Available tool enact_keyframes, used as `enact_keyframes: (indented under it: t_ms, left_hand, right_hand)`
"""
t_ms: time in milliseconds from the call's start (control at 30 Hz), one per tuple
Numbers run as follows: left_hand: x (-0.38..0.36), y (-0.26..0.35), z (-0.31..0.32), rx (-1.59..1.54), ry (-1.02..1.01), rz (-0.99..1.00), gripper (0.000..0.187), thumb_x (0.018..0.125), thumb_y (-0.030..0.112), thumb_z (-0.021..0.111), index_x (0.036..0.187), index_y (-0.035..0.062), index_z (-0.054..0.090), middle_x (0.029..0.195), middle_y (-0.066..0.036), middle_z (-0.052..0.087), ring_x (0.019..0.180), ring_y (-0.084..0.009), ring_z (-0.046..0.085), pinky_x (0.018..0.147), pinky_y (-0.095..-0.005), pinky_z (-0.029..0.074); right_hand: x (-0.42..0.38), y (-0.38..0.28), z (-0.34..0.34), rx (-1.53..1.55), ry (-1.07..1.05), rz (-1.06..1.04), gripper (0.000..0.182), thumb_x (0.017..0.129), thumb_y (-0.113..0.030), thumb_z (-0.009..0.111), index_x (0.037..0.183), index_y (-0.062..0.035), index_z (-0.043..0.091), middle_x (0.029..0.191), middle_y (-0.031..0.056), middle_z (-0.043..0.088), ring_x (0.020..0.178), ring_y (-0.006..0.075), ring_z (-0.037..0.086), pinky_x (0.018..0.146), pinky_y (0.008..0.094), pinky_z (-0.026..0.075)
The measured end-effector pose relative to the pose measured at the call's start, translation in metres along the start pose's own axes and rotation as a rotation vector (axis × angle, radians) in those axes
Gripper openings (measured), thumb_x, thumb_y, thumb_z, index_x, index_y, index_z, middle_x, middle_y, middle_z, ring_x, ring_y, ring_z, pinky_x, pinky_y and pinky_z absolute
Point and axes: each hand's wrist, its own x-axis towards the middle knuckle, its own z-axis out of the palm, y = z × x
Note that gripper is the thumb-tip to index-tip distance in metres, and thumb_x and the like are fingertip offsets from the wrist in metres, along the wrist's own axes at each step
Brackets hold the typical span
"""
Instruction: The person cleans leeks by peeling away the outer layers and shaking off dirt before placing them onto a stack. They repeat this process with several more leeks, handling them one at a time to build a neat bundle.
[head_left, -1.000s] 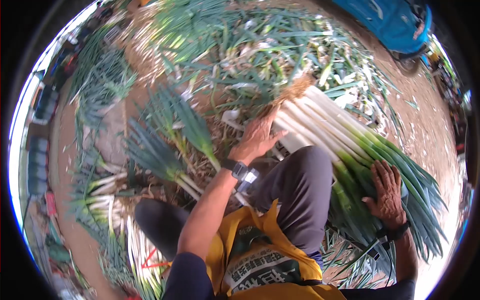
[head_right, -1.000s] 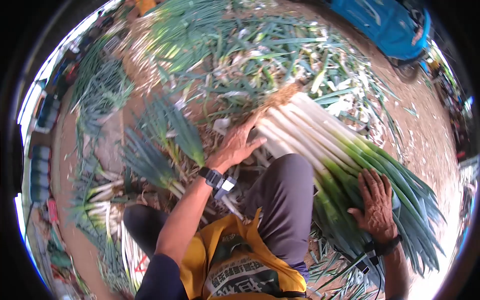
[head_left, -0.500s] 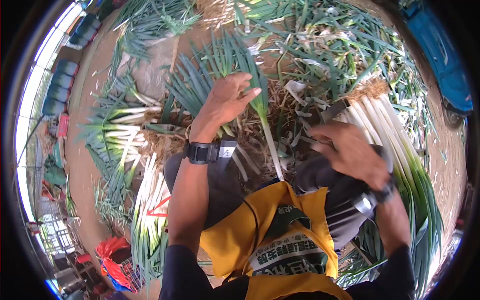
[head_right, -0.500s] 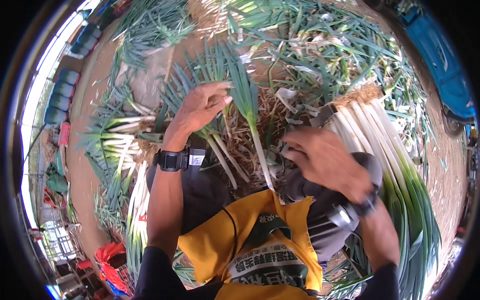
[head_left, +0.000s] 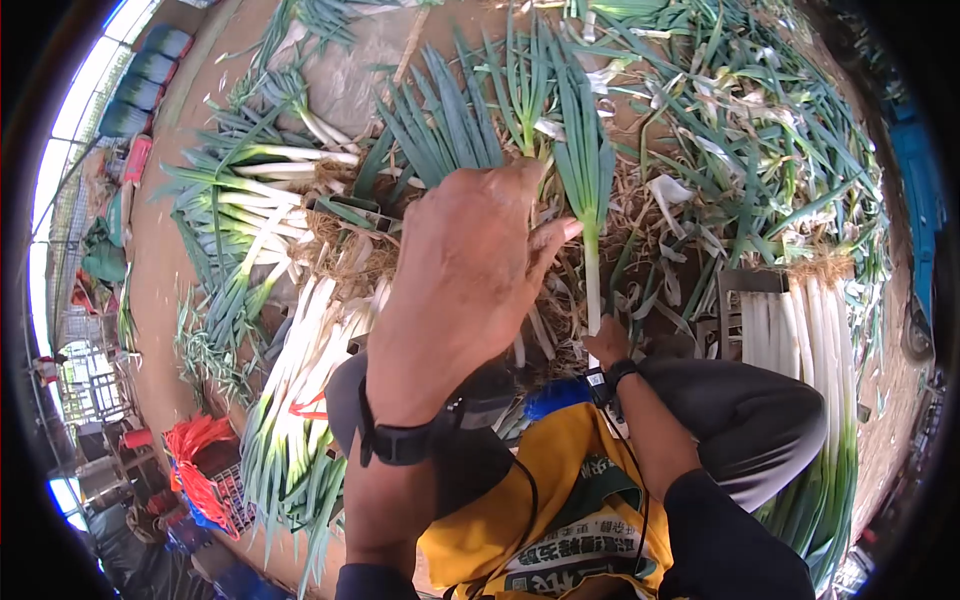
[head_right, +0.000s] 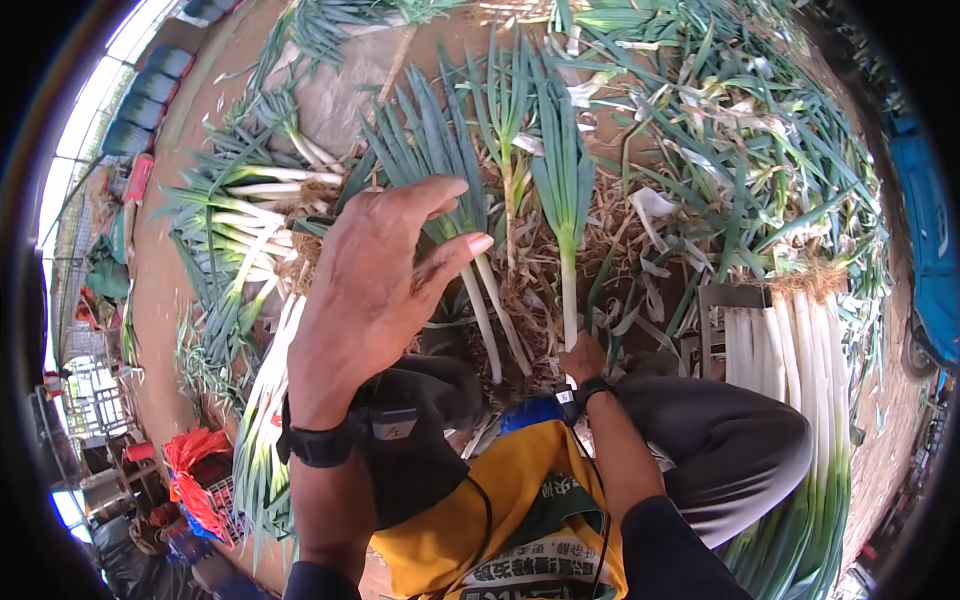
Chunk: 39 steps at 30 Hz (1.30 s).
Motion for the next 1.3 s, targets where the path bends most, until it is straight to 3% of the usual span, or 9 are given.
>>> enact_keyframes:
  t_ms: [100,200,233,467,700,1067,1167,1267,1300]
  left_hand:
    - [0.000,-0.005,-0.005,-0.018,-0.022,-0.055,0.043,0.087,0.025,0.080,0.122,0.0075,0.063,0.110,-0.011,0.068,0.100,-0.0318,0.065,0.089,-0.0430,0.051]
    - [0.000,-0.009,-0.006,0.005,-0.036,-0.081,0.042,0.087,0.026,0.080,0.121,0.0071,0.064,0.110,-0.012,0.068,0.099,-0.0314,0.066,0.088,-0.0426,0.051]
    - [0.001,-0.008,-0.005,0.009,-0.017,-0.069,0.041,0.087,0.026,0.080,0.120,0.0070,0.065,0.109,-0.012,0.068,0.098,-0.0313,0.066,0.088,-0.0425,0.051]
    - [0.000,-0.012,0.004,-0.043,0.062,-0.042,0.040,0.088,0.027,0.080,0.118,0.0044,0.066,0.108,-0.014,0.069,0.096,-0.0316,0.069,0.086,-0.0428,0.052]
    - [0.003,-0.017,-0.001,0.023,-0.029,-0.162,0.038,0.088,0.030,0.079,0.112,0.0028,0.069,0.105,-0.014,0.072,0.095,-0.0297,0.071,0.084,-0.0425,0.053]
    - [-0.023,-0.022,-0.013,0.047,0.088,-0.116,0.039,0.088,0.029,0.080,0.114,0.0033,0.068,0.107,-0.015,0.070,0.095,-0.0302,0.070,0.083,-0.0415,0.054]
    - [-0.035,-0.035,-0.010,0.072,0.184,-0.003,0.042,0.086,0.026,0.081,0.119,0.0062,0.065,0.107,-0.013,0.070,0.093,-0.0296,0.070,0.080,-0.0416,0.053]
    - [-0.036,-0.030,-0.022,0.112,0.110,-0.051,0.043,0.086,0.025,0.081,0.121,0.0062,0.063,0.107,-0.012,0.069,0.093,-0.0292,0.068,0.081,-0.0427,0.051]
    - [-0.035,-0.026,-0.026,0.129,0.074,-0.080,0.043,0.086,0.023,0.081,0.121,0.0047,0.063,0.108,-0.012,0.069,0.095,-0.0297,0.066,0.085,-0.0432,0.050]
  right_hand:
    - [0.001,0.014,0.026,-0.012,0.206,-0.079,0.038,0.074,-0.020,0.076,0.098,0.0047,0.060,0.089,0.0253,0.068,0.086,0.0443,0.067,0.081,0.0494,0.054]
    - [-0.004,-0.005,-0.011,0.595,-0.100,0.192,0.035,0.075,-0.018,0.074,0.096,0.0044,0.058,0.078,0.0182,0.065,0.070,0.0350,0.066,0.069,0.0448,0.054]
    - [0.008,0.011,0.011,0.867,-0.188,0.223,0.033,0.082,-0.022,0.075,0.096,0.0034,0.059,0.068,0.0110,0.059,0.055,0.0246,0.060,0.054,0.0399,0.049]
    - [-0.006,-0.099,-0.076,1.053,-0.025,0.046,0.027,0.095,-0.025,0.071,0.088,-0.0006,0.062,0.063,0.0008,0.055,0.049,0.0097,0.051,0.046,0.0300,0.040]
    - [-0.040,-0.178,-0.174,0.837,0.077,-0.303,0.023,0.097,-0.022,0.069,0.097,-0.0016,0.059,0.067,-0.0010,0.054,0.055,0.0081,0.047,0.050,0.0285,0.040]
    - [-0.008,-0.194,-0.080,0.607,0.181,-0.617,0.045,0.088,-0.022,0.076,0.123,0.0003,0.060,0.097,0.0205,0.070,0.087,0.0386,0.067,0.080,0.0461,0.052]
    - [0.021,-0.170,-0.007,0.497,-0.083,-0.253,0.057,0.079,-0.028,0.081,0.123,0.0018,0.059,0.114,0.0273,0.067,0.111,0.0447,0.062,0.092,0.0501,0.049]
    - [0.035,-0.132,0.055,0.474,0.137,-0.400,0.055,0.075,-0.023,0.080,0.120,0.0015,0.059,0.115,0.0281,0.066,0.112,0.0454,0.060,0.092,0.0516,0.049]
    - [0.035,-0.129,0.059,0.430,0.046,-0.255,0.051,0.073,-0.021,0.078,0.116,0.0016,0.062,0.115,0.0286,0.066,0.110,0.0461,0.060,0.092,0.0531,0.050]
